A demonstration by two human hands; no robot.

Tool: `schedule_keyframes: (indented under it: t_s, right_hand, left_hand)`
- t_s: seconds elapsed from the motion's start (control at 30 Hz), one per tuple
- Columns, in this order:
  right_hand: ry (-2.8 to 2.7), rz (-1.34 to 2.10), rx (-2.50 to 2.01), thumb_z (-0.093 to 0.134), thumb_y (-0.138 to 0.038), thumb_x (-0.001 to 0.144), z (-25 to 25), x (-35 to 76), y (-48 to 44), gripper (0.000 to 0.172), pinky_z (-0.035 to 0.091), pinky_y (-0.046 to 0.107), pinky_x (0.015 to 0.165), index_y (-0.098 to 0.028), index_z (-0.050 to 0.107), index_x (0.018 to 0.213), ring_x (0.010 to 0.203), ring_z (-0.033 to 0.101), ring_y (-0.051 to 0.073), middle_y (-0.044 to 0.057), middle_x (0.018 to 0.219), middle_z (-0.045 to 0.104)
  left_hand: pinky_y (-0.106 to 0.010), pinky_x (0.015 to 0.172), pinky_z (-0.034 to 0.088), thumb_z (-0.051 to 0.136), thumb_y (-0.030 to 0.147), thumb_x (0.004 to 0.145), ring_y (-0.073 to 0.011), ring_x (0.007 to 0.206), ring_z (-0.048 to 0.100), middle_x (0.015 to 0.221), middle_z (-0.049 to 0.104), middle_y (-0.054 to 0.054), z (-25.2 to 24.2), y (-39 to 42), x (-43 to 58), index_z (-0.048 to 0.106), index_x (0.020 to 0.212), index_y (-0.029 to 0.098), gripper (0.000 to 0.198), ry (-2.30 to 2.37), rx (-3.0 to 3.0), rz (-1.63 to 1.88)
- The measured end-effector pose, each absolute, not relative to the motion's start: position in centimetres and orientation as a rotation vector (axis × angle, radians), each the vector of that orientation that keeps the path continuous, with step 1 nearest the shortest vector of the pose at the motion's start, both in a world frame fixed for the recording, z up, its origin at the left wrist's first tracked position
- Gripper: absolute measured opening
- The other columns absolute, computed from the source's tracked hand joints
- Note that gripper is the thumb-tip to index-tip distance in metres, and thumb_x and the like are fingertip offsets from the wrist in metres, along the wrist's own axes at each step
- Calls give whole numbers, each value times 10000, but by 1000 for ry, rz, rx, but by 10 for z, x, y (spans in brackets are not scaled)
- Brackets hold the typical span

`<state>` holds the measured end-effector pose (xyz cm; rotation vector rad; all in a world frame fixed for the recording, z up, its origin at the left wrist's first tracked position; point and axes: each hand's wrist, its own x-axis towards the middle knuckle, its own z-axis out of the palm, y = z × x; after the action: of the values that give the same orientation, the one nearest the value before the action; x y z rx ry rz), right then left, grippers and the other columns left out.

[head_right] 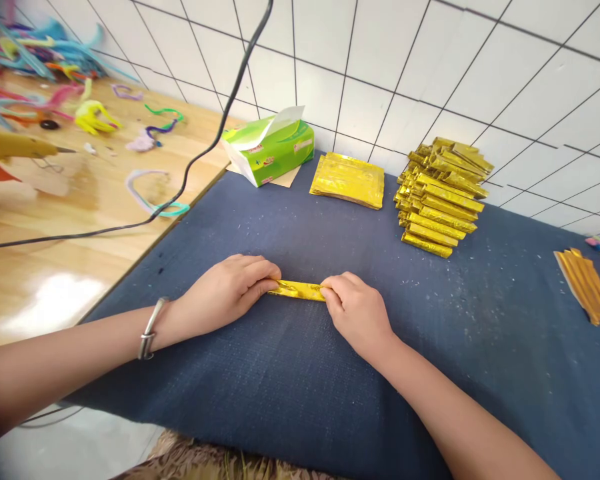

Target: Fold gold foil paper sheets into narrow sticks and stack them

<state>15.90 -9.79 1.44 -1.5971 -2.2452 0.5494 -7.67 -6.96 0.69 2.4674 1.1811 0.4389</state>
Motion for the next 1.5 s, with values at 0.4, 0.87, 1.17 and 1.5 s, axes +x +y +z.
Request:
schedule_keyframes:
  t_s: [0.4,0.87,1.17,1.5]
  right_hand:
    - [-2169,542,-1627,524,-229,854,9,161,-95,81,397,248,669,-220,602,873,760,574,135,-14,819,631]
    - [-2268,605,-1577,506,-200,868,16,166,-93,107,397,249,708,-225,599,915,793,551,135,1,864,593]
    - [-2097,729,-1589,553,-201,824,13,168,-95,110,413,233,658,-223,600,921,691,550,113,-22,773,601]
    - [-2267,799,-1487,542,-237,841,20,177,-90,170,411,235,647,-240,647,974,693,550,116,-16,758,605]
  left_hand:
    - [-291,755,410,463,257,893,-163,822,532,874,564,-29,8,-67,-77,586,873,189,142,1236,2461,411]
    - [-301,721,369,462,254,887,-171,814,514,884,556,-22,11,-64,-79,541,852,188,108,1107,2522,322]
    - [-320,756,378,364,197,923,-179,833,507,904,563,-59,6,-74,-77,519,884,146,168,1002,2752,302]
    - [-319,764,397,365,166,921,-172,831,507,995,584,-70,6,-73,-82,553,883,155,192,775,2998,365]
